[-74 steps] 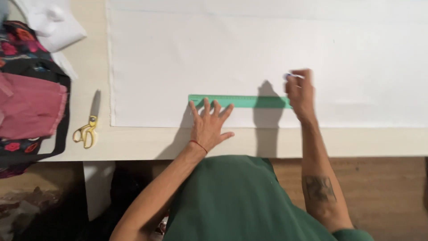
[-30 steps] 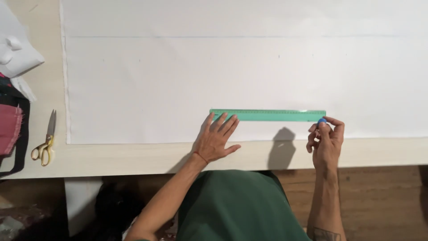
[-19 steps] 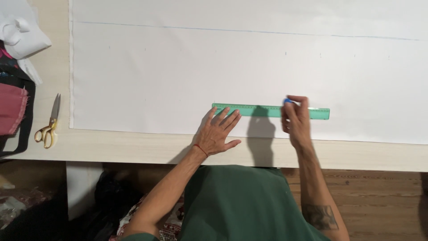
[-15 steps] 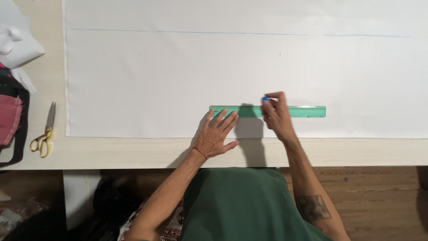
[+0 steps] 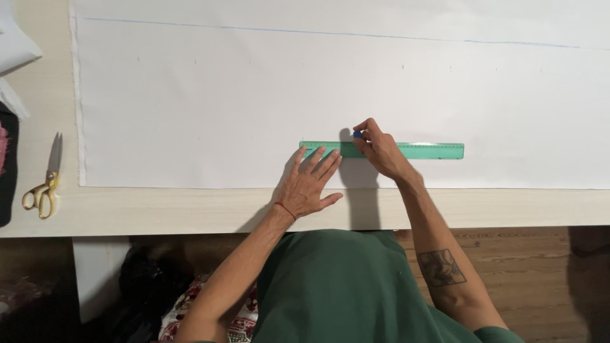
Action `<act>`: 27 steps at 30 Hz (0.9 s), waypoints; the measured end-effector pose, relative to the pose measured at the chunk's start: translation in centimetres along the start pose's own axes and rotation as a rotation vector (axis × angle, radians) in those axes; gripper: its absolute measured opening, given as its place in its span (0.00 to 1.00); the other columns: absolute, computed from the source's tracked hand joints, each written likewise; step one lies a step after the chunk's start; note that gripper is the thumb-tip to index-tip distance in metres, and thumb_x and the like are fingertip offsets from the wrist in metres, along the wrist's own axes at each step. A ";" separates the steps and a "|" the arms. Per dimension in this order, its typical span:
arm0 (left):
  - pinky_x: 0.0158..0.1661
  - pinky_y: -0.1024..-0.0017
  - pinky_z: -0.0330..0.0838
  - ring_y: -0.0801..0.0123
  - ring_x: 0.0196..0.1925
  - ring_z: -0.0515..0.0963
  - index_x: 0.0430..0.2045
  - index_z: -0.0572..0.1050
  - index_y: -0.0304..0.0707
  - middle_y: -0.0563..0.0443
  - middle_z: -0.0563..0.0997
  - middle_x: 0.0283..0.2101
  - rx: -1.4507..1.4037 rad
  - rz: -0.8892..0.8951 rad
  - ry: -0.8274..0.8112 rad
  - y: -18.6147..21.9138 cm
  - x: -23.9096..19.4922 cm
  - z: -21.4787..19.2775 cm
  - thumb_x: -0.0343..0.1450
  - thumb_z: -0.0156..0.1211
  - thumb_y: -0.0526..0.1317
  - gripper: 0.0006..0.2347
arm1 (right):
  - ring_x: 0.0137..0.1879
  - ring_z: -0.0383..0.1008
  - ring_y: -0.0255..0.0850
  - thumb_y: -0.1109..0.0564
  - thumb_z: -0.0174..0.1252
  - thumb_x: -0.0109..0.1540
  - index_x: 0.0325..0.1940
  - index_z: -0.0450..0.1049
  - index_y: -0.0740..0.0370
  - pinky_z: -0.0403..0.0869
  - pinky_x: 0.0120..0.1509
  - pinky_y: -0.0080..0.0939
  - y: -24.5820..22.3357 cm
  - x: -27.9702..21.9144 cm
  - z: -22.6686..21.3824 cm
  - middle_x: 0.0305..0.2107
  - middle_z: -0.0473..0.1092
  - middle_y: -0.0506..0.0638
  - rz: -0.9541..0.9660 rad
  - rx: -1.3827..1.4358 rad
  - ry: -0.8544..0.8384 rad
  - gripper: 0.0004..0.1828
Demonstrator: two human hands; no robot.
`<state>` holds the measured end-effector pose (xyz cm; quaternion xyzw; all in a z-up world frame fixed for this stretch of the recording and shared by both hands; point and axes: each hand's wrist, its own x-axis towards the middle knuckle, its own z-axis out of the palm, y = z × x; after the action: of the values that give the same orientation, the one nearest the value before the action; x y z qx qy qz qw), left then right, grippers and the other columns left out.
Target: Marking lines and points on a large sheet of material using a ruler and chalk
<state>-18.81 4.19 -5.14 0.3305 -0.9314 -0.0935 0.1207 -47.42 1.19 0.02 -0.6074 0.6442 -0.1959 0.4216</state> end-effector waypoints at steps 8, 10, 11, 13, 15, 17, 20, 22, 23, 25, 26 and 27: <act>0.88 0.33 0.42 0.55 0.92 0.54 0.86 0.63 0.51 0.57 0.59 0.91 0.017 0.000 0.018 0.1 -0.2 0.0 0.80 0.44 0.74 0.40 | 0.42 0.86 0.58 0.58 0.73 0.70 0.63 0.79 0.64 0.83 0.50 0.59 0.5 0.6 -0.8 0.42 0.84 0.58 -0.168 -0.233 -0.002 0.18; 0.88 0.33 0.43 0.55 0.92 0.54 0.86 0.63 0.51 0.57 0.59 0.91 0.021 0.001 0.022 0.1 -0.1 -0.1 0.80 0.43 0.74 0.40 | 0.43 0.87 0.55 0.56 0.74 0.71 0.62 0.81 0.62 0.84 0.51 0.55 1.6 1.0 -0.9 0.42 0.83 0.56 -0.173 -0.250 -0.005 0.17; 0.88 0.33 0.43 0.55 0.92 0.55 0.86 0.63 0.51 0.57 0.59 0.90 0.028 0.002 0.027 0.1 -0.2 -0.1 0.81 0.43 0.74 0.40 | 0.44 0.87 0.52 0.54 0.74 0.72 0.62 0.83 0.60 0.85 0.51 0.52 2.1 1.3 -0.8 0.43 0.83 0.54 -0.181 -0.264 -0.007 0.16; 0.88 0.33 0.44 0.55 0.92 0.55 0.86 0.64 0.52 0.57 0.59 0.90 0.026 0.000 0.027 0.1 -0.2 -0.2 0.81 0.43 0.74 0.40 | 0.45 0.87 0.53 0.56 0.73 0.72 0.62 0.84 0.63 0.85 0.52 0.54 0.2 0.8 -1.5 0.43 0.83 0.56 -0.192 -0.277 -0.018 0.15; 0.88 0.33 0.44 0.55 0.92 0.55 0.85 0.64 0.52 0.57 0.59 0.90 0.022 -0.001 0.028 0.1 -0.1 -0.3 0.81 0.43 0.74 0.40 | 0.45 0.88 0.55 0.57 0.73 0.72 0.61 0.85 0.66 0.85 0.52 0.55 -1.0 0.5 -2.0 0.43 0.83 0.58 -0.201 -0.290 -0.027 0.15; 0.88 0.34 0.45 0.55 0.91 0.55 0.84 0.66 0.51 0.57 0.60 0.90 0.033 -0.001 0.038 0.2 -0.1 -0.7 0.81 0.42 0.74 0.39 | 0.46 0.88 0.56 0.58 0.72 0.73 0.62 0.85 0.67 0.84 0.53 0.56 -1.5 0.4 -2.2 0.43 0.83 0.60 -0.221 -0.286 -0.048 0.15; 0.87 0.34 0.46 0.55 0.91 0.55 0.85 0.65 0.52 0.57 0.61 0.89 0.028 0.000 0.043 0.1 -0.1 -0.3 0.80 0.44 0.74 0.40 | 0.47 0.88 0.56 0.56 0.72 0.73 0.64 0.85 0.65 0.85 0.54 0.58 -0.9 0.7 -2.1 0.42 0.82 0.58 -0.231 -0.322 -0.053 0.16; 0.88 0.34 0.46 0.56 0.91 0.56 0.84 0.66 0.52 0.57 0.62 0.89 0.024 -0.002 0.050 0.1 -0.1 -0.3 0.81 0.44 0.74 0.39 | 0.46 0.88 0.54 0.57 0.73 0.73 0.63 0.85 0.65 0.86 0.53 0.56 -0.6 1.0 -2.0 0.42 0.81 0.57 -0.223 -0.318 -0.052 0.16; 0.88 0.34 0.46 0.56 0.91 0.56 0.84 0.67 0.52 0.57 0.62 0.89 0.022 -0.002 0.059 0.1 -0.1 -0.3 0.81 0.45 0.74 0.39 | 0.46 0.88 0.53 0.58 0.73 0.73 0.63 0.85 0.65 0.87 0.52 0.54 -0.4 1.1 -2.0 0.41 0.80 0.56 -0.216 -0.314 -0.048 0.15; 0.88 0.35 0.46 0.56 0.91 0.56 0.84 0.66 0.52 0.58 0.61 0.89 0.028 -0.007 0.055 0.1 -0.1 -0.6 0.81 0.44 0.74 0.39 | 0.45 0.88 0.54 0.61 0.74 0.71 0.62 0.85 0.65 0.87 0.50 0.54 -0.6 1.2 -1.8 0.42 0.81 0.58 -0.204 -0.247 -0.031 0.16; 0.88 0.35 0.46 0.57 0.91 0.56 0.85 0.65 0.53 0.59 0.61 0.90 0.035 -0.008 0.053 0.1 -0.1 -0.8 0.81 0.44 0.74 0.39 | 0.44 0.88 0.56 0.65 0.75 0.69 0.62 0.84 0.66 0.87 0.47 0.54 -0.8 1.2 -1.8 0.42 0.81 0.60 -0.193 -0.180 -0.011 0.17; 0.88 0.35 0.46 0.57 0.91 0.56 0.85 0.65 0.53 0.59 0.61 0.90 0.034 -0.009 0.052 0.2 0.0 -0.9 0.81 0.44 0.74 0.39 | 0.44 0.88 0.56 0.65 0.75 0.69 0.62 0.84 0.66 0.87 0.47 0.54 -1.1 0.9 -1.8 0.42 0.81 0.60 -0.193 -0.180 -0.012 0.17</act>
<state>-18.61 4.26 -4.23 0.3392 -0.9278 -0.0693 0.1390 -48.05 -0.36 1.55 -0.7029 0.5953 -0.1732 0.3486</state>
